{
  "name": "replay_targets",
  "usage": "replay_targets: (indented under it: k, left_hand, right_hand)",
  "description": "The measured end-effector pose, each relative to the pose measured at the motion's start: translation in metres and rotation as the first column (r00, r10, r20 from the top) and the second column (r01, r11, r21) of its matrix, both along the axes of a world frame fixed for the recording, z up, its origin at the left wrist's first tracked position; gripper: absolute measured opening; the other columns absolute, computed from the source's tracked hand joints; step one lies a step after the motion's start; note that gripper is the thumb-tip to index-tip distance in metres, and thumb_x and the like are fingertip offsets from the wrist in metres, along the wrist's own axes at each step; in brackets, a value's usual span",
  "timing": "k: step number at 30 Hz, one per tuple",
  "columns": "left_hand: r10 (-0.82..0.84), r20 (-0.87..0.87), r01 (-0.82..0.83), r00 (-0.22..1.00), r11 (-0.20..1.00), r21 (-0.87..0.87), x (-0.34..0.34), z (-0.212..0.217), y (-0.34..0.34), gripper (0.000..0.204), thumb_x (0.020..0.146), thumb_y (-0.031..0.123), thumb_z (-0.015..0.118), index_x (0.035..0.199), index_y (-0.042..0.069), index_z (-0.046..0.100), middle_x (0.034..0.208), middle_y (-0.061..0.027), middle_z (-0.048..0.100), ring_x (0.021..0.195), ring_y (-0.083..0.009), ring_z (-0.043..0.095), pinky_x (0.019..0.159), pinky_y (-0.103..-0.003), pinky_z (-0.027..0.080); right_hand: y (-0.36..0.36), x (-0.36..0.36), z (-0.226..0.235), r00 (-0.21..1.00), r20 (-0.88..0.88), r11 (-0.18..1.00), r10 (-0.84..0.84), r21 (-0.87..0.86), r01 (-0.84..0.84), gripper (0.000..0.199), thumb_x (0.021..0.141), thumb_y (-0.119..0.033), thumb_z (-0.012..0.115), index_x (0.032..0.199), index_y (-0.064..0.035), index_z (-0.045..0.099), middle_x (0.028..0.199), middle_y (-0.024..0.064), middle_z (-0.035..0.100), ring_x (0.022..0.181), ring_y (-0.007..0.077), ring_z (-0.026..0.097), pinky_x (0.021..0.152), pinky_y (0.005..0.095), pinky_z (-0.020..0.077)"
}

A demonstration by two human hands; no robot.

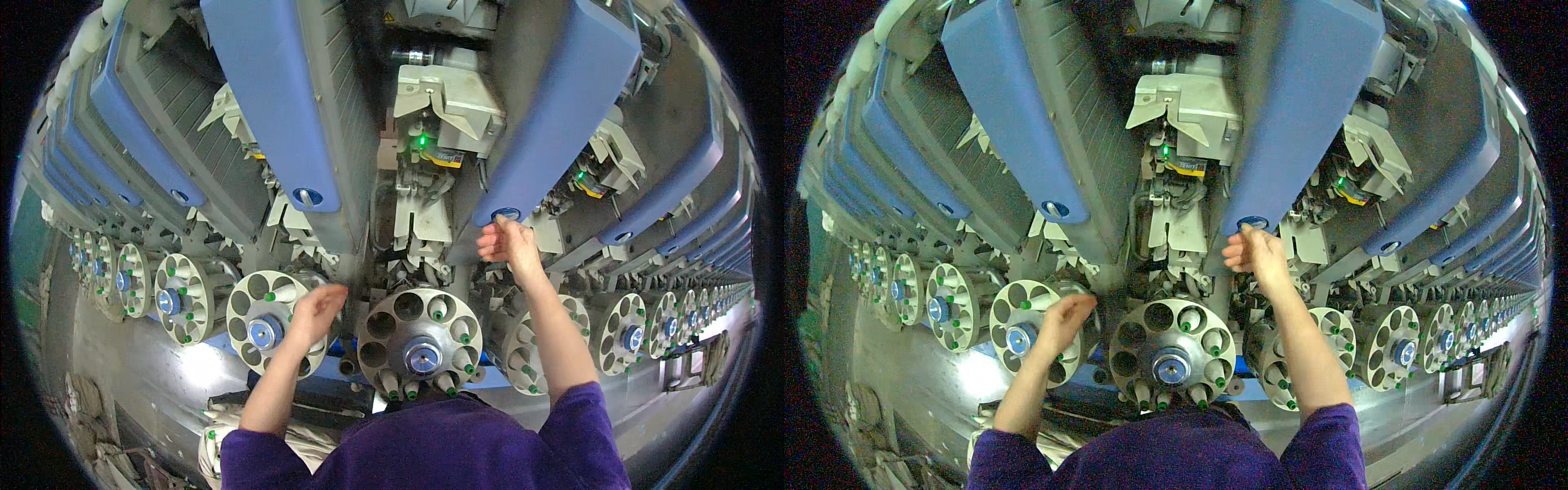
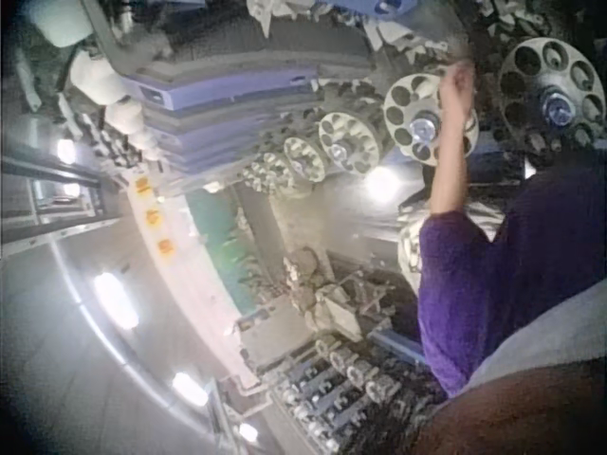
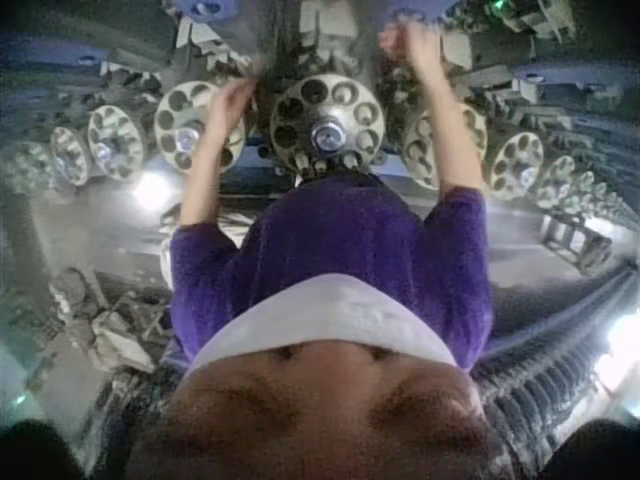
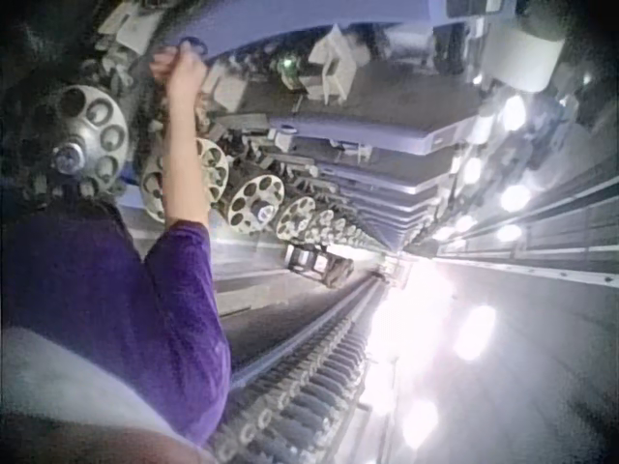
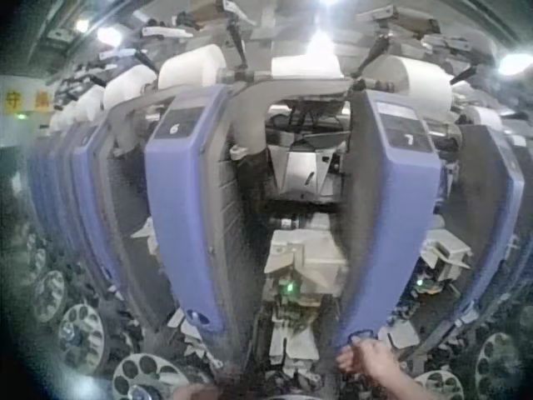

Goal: The person walks along a row of textile machines, removes white spools with green tips from a cloth bag, and inserts them into circular holders on the machines. The person repeats this process at multiple stations, occasionally adjusting machine parts.

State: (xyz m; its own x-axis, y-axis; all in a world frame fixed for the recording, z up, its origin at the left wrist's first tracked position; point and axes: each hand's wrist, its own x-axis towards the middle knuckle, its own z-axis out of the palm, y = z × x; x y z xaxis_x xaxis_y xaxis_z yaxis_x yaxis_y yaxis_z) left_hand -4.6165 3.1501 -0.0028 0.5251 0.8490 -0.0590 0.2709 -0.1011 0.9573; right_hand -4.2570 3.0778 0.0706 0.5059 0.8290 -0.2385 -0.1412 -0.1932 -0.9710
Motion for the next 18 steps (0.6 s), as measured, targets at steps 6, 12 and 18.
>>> replay_targets:
  k: [6,12,18]
  left_hand:
    - [0.09,0.045,-0.088,0.995,0.995,-0.037,-0.005,0.014,-0.043,0.018,0.089,0.005,0.056,0.106,0.001,0.06,0.099,-0.0054,0.064,0.09,-0.0095,0.058,0.076,-0.022,0.046]
    - [0.134,0.174,-0.119,0.976,0.988,-0.097,0.003,0.001,-0.082,0.024,0.091,0.003,0.051,0.114,-0.002,0.052,0.102,-0.0105,0.063,0.096,-0.0152,0.059,0.086,-0.028,0.045]
    - [0.064,0.164,-0.044,0.984,0.991,-0.123,0.015,-0.02,-0.104,0.022,0.088,0.004,0.055,0.109,0.0,0.056,0.096,-0.0107,0.066,0.087,-0.0135,0.061,0.076,-0.025,0.047]
  right_hand:
    - [-0.015,0.009,0.049,0.327,0.94,0.992,0.091,-0.113,0.05,0.036,0.079,-0.033,0.062,0.065,-0.0002,0.062,0.055,0.0138,0.058,0.053,0.0239,0.059,0.056,0.0351,0.0477]
    - [-0.09,-0.009,0.031,0.592,0.783,0.975,0.19,-0.078,-0.21,0.024,0.082,-0.023,0.066,0.074,-0.0007,0.06,0.061,0.0077,0.058,0.054,0.0112,0.053,0.053,0.0268,0.045]
    - [-0.173,-0.011,-0.021,0.816,0.578,0.939,0.025,-0.295,0.18,0.02,0.082,-0.012,0.064,0.069,0.0022,0.059,0.061,0.0039,0.059,0.057,0.008,0.052,0.054,0.0248,0.0443]
